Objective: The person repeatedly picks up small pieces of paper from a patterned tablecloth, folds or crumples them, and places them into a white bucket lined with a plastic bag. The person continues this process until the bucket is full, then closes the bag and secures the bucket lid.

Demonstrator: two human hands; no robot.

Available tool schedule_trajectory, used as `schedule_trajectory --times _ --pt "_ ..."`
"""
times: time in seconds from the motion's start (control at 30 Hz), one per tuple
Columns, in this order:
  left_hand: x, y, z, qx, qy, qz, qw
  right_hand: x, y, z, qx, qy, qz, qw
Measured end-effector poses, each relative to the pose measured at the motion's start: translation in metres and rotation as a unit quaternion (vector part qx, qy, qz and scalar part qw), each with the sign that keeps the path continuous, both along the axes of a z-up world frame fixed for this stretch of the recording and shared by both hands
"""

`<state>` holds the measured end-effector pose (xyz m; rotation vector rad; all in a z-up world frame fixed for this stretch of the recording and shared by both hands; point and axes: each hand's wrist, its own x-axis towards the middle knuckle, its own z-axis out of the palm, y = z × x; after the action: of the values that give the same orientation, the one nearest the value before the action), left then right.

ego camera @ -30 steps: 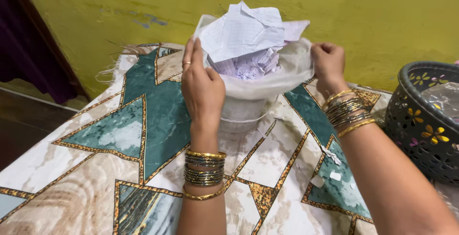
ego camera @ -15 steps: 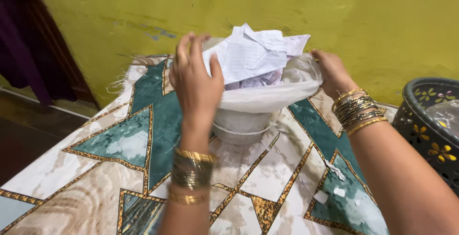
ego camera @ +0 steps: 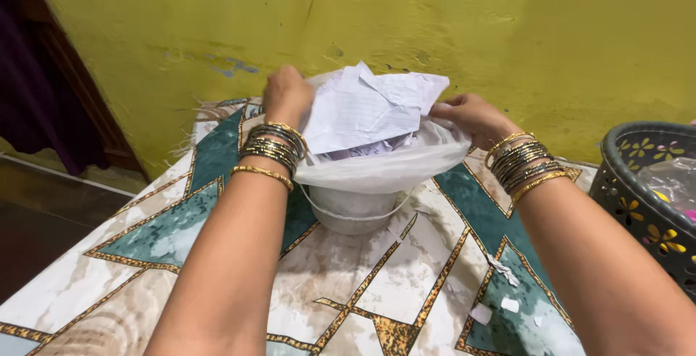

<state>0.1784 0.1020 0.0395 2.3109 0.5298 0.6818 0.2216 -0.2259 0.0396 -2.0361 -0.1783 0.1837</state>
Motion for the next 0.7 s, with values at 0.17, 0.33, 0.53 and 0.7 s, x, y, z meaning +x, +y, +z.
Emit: schedule_trajectory --times 0.17,0.33,0.53,0.7 --pt "-0.032 0.000 0.034 0.011 -0.120 0.065 0.991 0.000 -0.012 0.006 0.032 -0.165 -0.074 0.983" --pt "-0.054 0.008 0.063 -0.039 -0.153 0.057 0.986 -0.010 -0.019 0.023 0.128 -0.205 -0.165 0.956" --pt "-0.071 0.006 0.046 0.220 -0.329 0.011 0.918 -0.037 -0.024 0.024 0.096 -0.327 -0.147 0.929" --pt "-0.117 -0.052 0.017 0.193 -0.256 -0.204 0.925 -0.076 -0.017 0.019 -0.019 -0.636 -0.079 0.768"
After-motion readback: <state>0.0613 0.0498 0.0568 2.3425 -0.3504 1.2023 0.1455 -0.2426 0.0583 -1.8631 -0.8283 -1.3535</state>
